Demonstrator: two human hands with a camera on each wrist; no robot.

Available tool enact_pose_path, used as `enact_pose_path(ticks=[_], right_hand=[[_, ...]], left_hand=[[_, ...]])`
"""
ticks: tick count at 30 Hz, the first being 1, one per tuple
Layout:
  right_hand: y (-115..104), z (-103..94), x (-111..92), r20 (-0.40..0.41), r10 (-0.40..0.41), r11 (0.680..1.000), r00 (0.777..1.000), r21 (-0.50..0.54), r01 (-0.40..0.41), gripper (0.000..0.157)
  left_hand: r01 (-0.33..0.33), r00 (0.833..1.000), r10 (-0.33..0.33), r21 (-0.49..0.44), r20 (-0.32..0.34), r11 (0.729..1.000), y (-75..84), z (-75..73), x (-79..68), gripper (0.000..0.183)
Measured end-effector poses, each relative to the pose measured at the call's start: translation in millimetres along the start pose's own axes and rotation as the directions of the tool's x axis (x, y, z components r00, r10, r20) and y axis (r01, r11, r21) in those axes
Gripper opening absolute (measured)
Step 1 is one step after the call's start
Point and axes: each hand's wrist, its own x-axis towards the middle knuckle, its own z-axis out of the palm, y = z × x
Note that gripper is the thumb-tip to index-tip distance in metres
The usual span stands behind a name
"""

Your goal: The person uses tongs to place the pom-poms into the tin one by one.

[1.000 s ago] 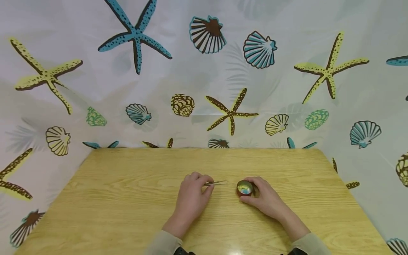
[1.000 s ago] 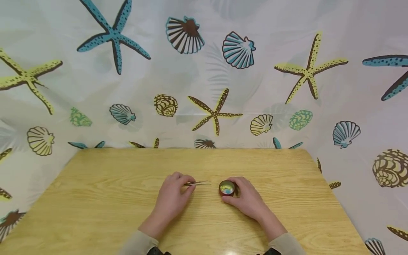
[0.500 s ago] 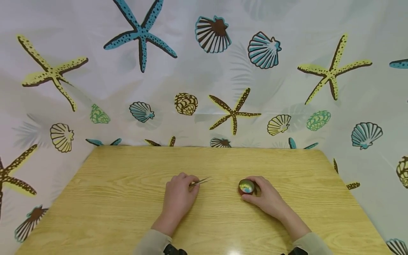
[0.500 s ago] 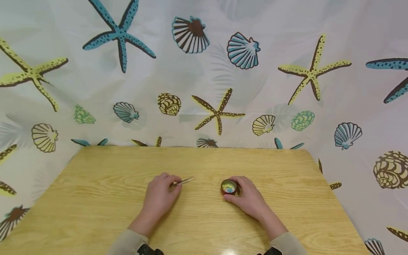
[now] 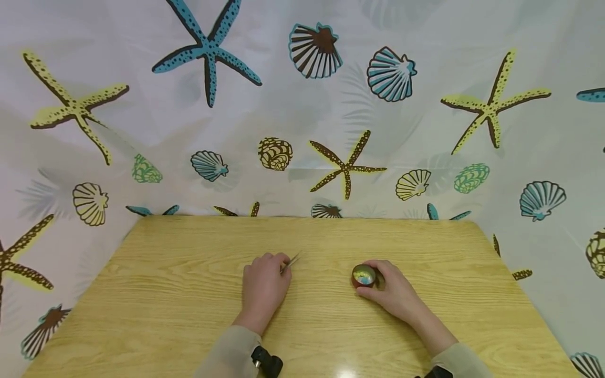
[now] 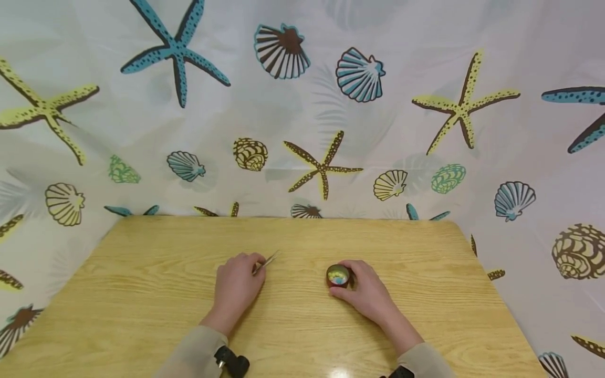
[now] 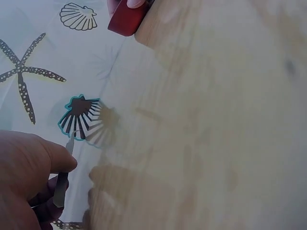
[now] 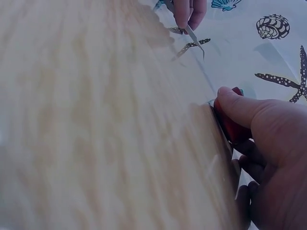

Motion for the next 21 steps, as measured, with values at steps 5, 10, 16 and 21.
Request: enact_pose_path(ticks=[5, 10, 16, 21], right_hand=[[-0.9, 3.0, 0.8, -0.012, 0.0, 1.0, 1.0, 0.001, 0.0, 0.062], [-2.9, 4.8, 1.8, -0.025, -0.001, 1.0, 1.0, -0.014, 0.001, 0.062], [-5.0, 5.1, 1.4, -0.033, 0.013, 1.0, 0.999, -0.015, -0.014, 0.062], [-5.7, 5.9, 1.8, -0.032, 0.018, 1.0, 0.999, -0.018, -0.018, 0.063]], left_hand=[[0.009, 1.0, -0.009, 0.011, 0.003, 1.0, -0.3, 4.1, 4.6, 0.013], [0.01, 1.0, -0.01, 0.017, 0.01, 1.0, -0.3, 5.9, 6.9, 0.013], [0.004, 1.0, -0.004, -0.003, 0.01, 1.0, -0.3, 6.1, 6.4, 0.013], [0.001, 1.0, 0.0, -0.022, 0.018, 1.0, -1.6, 5.5, 6.1, 0.013]])
